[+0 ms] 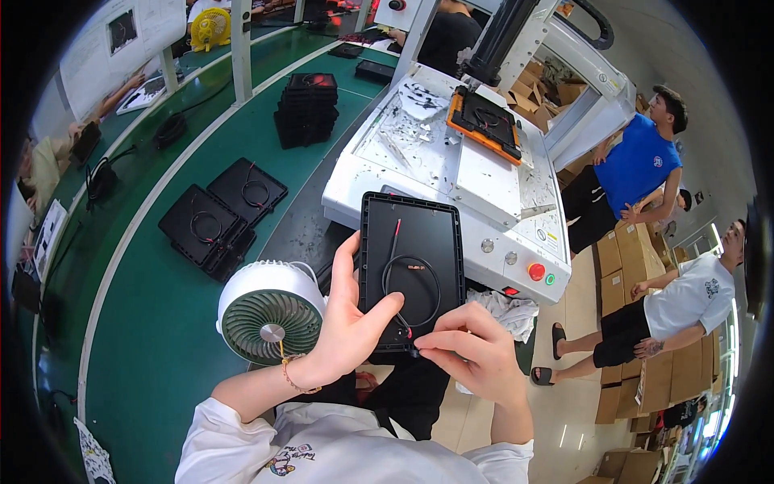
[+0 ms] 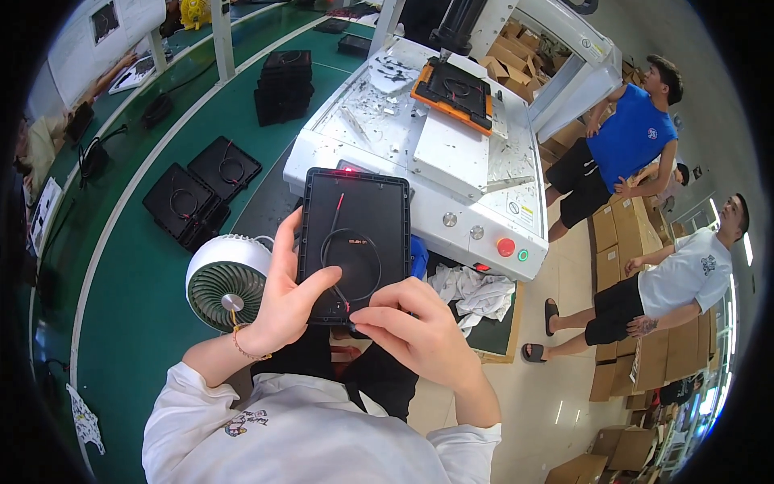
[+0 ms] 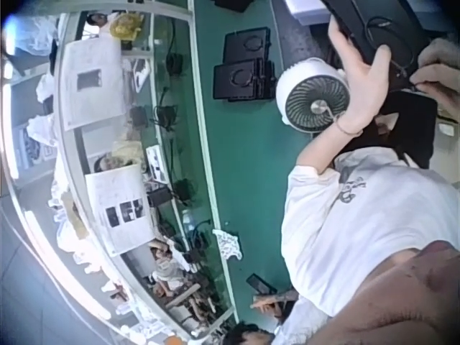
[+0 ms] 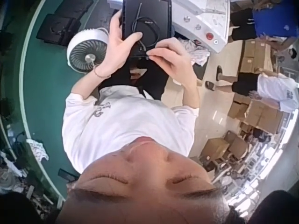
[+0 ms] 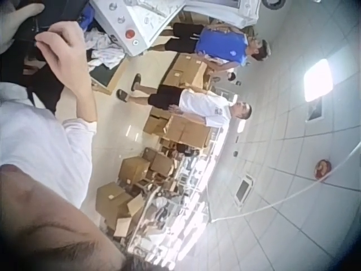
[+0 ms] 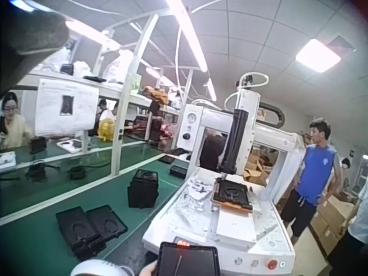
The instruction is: Manually assembling electronic components into plastic housings and processing them through an automated machine.
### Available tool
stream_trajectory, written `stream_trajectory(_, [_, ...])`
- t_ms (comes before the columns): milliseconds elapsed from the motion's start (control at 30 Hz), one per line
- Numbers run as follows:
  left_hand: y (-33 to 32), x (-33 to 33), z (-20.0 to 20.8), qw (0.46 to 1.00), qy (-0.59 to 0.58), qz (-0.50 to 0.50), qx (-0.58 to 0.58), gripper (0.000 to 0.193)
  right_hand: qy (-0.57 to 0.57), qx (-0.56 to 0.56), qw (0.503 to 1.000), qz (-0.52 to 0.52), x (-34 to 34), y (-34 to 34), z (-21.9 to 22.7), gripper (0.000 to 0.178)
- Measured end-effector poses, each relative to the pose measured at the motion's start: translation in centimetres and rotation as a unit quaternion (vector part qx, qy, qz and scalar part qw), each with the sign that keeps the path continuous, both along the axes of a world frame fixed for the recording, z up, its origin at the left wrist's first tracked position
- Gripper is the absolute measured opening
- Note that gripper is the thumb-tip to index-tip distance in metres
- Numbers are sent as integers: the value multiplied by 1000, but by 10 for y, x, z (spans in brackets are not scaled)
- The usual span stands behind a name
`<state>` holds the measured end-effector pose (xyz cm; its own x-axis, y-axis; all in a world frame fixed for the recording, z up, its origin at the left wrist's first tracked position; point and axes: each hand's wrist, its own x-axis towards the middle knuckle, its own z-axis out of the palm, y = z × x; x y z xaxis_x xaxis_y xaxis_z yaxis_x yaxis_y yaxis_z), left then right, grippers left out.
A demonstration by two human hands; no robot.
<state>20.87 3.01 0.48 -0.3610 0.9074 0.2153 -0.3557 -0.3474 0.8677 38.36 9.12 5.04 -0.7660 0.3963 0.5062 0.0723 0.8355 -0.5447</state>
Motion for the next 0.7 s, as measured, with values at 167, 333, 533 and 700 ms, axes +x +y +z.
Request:
stream_trajectory(167, [0,-2,-4,1000,-10,0,-4,75,-32,43,999,-1,-1,3,-5,22])
stream_trajectory(333, [2,-5,-6,1000,4,10,-8,74,-13,89,995,-32,-1,2,-8,26])
stream_trajectory(533, [3,-5,-9,999,-34,1,-11,72,20,198,979,-34,-4,2,-17,28])
stream_trajectory(700, [1,-5,-11,999,-47,4,-18,71,22,242,970,-21,-4,1,-20,28])
